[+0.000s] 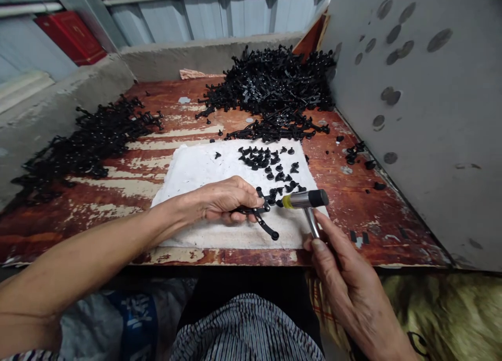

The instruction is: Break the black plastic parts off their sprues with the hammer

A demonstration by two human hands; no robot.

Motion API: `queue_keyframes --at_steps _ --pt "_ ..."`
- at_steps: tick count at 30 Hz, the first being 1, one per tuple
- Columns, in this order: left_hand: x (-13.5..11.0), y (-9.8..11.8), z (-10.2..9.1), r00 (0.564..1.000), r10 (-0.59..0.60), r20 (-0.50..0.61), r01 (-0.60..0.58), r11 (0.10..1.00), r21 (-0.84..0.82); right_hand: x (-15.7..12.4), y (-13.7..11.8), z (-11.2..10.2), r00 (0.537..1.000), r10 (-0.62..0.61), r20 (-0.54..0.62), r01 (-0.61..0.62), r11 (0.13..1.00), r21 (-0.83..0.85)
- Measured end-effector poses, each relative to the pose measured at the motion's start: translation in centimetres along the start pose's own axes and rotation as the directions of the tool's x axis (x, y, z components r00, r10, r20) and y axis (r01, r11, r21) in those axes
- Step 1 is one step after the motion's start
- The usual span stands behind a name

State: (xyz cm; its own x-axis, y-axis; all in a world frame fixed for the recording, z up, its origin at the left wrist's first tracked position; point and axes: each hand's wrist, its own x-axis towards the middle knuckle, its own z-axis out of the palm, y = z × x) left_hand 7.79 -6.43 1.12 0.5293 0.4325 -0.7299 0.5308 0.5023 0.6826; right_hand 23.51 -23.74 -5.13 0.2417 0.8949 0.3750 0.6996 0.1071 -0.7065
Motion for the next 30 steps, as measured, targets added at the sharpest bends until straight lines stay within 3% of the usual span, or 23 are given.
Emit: queue_keyframes --at_steps 3,8,12,14,18,20,23,24,28,30 --pt "0.1 0.2 0.1 1.0 -0.003 -0.009 0.003 1.0 0.021 1.2 -0.6 -0.9 0.985 -0.173 -0.002 0.172 0.98 -0.101" --pt "0.0 0.4 0.1 1.0 0.011 -0.003 -0.011 0.997 0.078 3.1 -1.5 -1.8 0.949 -0.315 0.001 0.313 0.942 -0.122" --pt "-0.1 0.4 0.1 1.0 0.026 -0.014 -0.024 0.992 0.122 4.2 -1.0 -2.2 0.916 -0.34 0.214 0.379 0.907 -0.182" --pt "0.0 0.3 0.0 0.999 0.031 -0.005 -0.03 0.991 0.128 4.4 -1.1 -2.8 0.908 -0.337 0.25 0.384 0.908 -0.168" --pt "0.3 0.0 -0.2 0.997 0.051 0.05 -0.056 0.993 0.108 4.5 -1.8 -3.4 0.932 -0.352 0.085 0.36 0.924 -0.129" --pt "0.4 -0.1 -0.3 0.997 0.058 0.059 -0.064 0.993 0.104 4.5 -1.6 -3.3 0.928 -0.352 0.123 0.369 0.914 -0.168" --pt "0.5 -0.1 -0.3 0.997 0.056 0.044 -0.061 0.992 0.11 4.6 -1.1 -3.0 0.902 -0.324 0.284 0.383 0.905 -0.185" --pt "0.5 0.0 -0.4 0.998 0.054 0.041 -0.058 0.992 0.112 4.7 -1.1 -3.0 0.906 -0.318 0.279 0.373 0.912 -0.171" --pt "0.4 0.0 -0.4 0.997 0.059 0.055 -0.066 0.991 0.119 4.6 -1.5 -3.2 0.943 -0.323 0.084 0.332 0.932 -0.144" --pt "0.3 0.2 -0.3 0.997 0.054 0.049 -0.06 0.99 0.127 4.7 -1.1 -3.0 0.94 -0.305 0.152 0.332 0.922 -0.199"
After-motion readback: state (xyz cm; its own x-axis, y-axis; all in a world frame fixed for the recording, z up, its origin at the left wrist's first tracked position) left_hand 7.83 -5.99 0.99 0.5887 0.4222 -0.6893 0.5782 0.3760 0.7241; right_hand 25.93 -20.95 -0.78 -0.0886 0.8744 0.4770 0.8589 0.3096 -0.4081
